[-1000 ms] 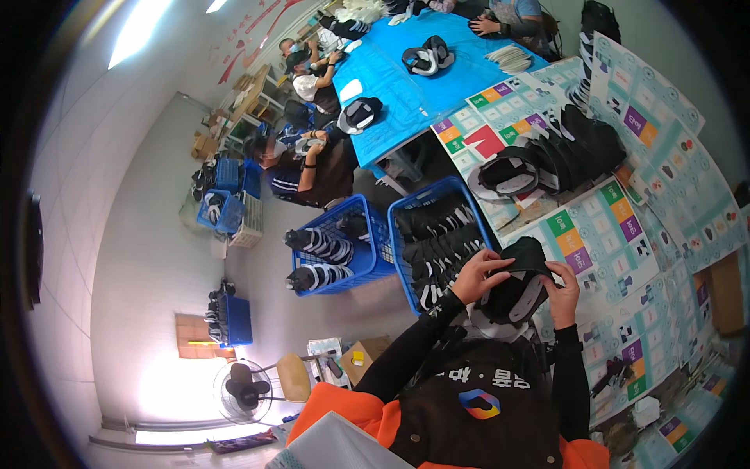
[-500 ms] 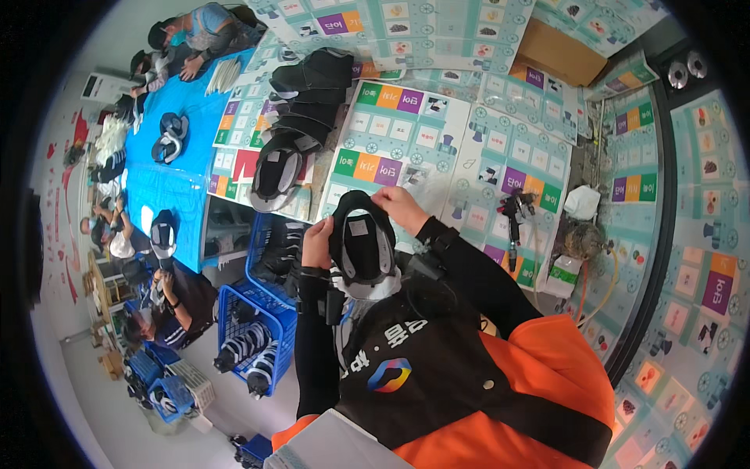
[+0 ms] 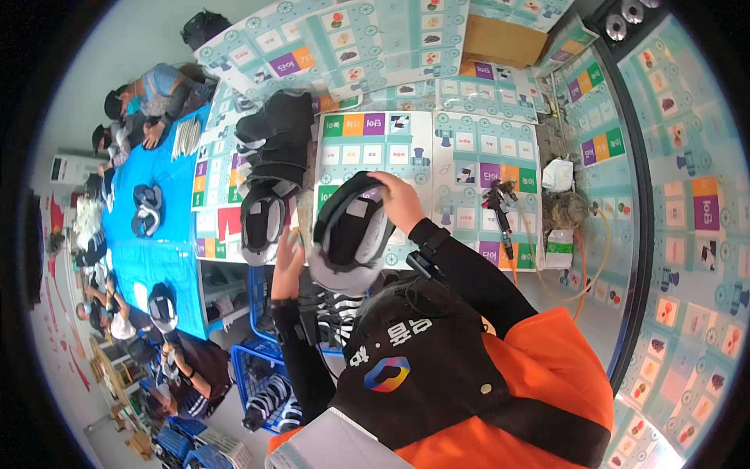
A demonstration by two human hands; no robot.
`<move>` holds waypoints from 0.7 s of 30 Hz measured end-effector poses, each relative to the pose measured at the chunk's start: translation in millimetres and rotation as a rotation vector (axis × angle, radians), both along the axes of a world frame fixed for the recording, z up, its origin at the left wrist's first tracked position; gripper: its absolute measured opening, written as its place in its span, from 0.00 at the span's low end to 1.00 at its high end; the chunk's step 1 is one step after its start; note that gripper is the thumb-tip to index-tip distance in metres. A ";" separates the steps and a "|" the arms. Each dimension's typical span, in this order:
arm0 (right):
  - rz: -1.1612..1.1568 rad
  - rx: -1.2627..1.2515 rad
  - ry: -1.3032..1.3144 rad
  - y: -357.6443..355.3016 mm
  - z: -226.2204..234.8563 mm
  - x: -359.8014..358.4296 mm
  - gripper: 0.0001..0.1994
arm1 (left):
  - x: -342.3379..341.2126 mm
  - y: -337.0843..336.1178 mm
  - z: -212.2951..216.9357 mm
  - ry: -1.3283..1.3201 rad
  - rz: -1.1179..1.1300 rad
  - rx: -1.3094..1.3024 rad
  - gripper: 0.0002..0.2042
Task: The person picks up a black shoe component, applies a substance using a small hand tool, and places the piece into a blue crate.
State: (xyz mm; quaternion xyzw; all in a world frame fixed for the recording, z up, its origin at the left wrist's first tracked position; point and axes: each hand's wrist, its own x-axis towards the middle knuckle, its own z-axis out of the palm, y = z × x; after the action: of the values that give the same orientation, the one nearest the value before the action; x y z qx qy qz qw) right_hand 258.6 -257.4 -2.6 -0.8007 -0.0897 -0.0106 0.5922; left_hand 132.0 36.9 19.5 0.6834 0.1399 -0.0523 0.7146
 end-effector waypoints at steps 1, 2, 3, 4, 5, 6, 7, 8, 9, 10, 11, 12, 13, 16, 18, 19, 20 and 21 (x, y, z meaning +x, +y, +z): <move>-0.081 0.016 0.073 -0.9 -9.5 -0.5 0.15 | -7.1 0.7 2.9 0.078 -0.004 -0.074 0.31; -0.121 0.053 0.130 -6.4 -21.4 -0.9 0.15 | -10.0 -3.4 10.6 0.157 -0.011 -0.145 0.30; -0.162 0.091 0.187 -12.1 -33.6 -1.7 0.15 | -9.4 -14.6 14.9 0.251 -0.018 -0.215 0.30; -0.152 0.096 0.183 -6.8 -45.5 -5.1 0.15 | -12.0 -16.9 0.8 0.101 0.044 -0.092 0.24; -0.124 0.220 0.249 -8.4 -57.1 -9.0 0.18 | -4.9 -22.1 -1.2 0.097 0.035 -0.092 0.24; -0.095 0.346 0.314 -11.7 -68.7 -11.3 0.22 | 5.6 -27.3 -3.8 0.003 0.036 0.053 0.22; -0.094 0.351 0.316 -15.0 -76.7 -14.2 0.22 | 17.2 -34.4 -0.8 -0.026 0.061 0.163 0.19; -0.072 0.218 0.337 -26.7 -85.6 -17.3 0.27 | 32.4 -46.0 7.1 -0.054 0.083 0.273 0.17; -0.051 0.086 0.358 -41.2 -94.6 -21.1 0.32 | 44.0 -56.9 16.0 -0.053 0.074 0.277 0.17; -0.072 -0.051 0.271 -74.2 -117.3 -17.7 0.37 | 58.8 -75.2 31.3 -0.122 -0.061 0.555 0.16; -0.115 -0.246 0.093 -98.3 -126.5 -20.6 0.34 | 67.3 -83.8 40.1 -0.183 -0.174 0.845 0.15; -0.216 -0.367 -0.015 -131.2 -140.3 -26.2 0.30 | 79.0 -97.1 43.8 -0.201 -0.200 0.890 0.14; -0.335 -0.678 -0.095 -170.9 -158.9 -32.9 0.28 | 92.6 -114.8 44.9 -0.225 -0.235 0.928 0.13; -0.519 -0.949 0.394 -203.1 -143.8 -46.3 0.31 | 106.2 -125.2 17.6 -0.226 -0.354 1.061 0.12; -0.524 -0.992 0.315 -241.4 -162.1 -57.3 0.33 | 120.6 -145.3 -1.5 -0.278 -0.432 1.051 0.12; -0.504 -1.032 0.228 -250.9 -165.0 -62.0 0.36 | 123.1 -155.2 -1.1 -0.234 -0.489 1.081 0.12; -0.481 -1.032 0.218 -257.6 -168.5 -64.8 0.37 | 125.7 -163.7 0.1 -0.189 -0.542 1.112 0.12; -0.482 -1.030 0.232 -261.6 -173.1 -62.5 0.37 | 130.2 -167.3 0.2 -0.183 -0.555 1.112 0.12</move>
State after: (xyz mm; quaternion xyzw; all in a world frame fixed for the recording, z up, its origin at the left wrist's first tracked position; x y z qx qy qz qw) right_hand 196.2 -519.0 -175.7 -0.9794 0.1671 -0.0120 0.1131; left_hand 262.2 -130.4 19.7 0.9655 -0.0982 -0.0966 0.2210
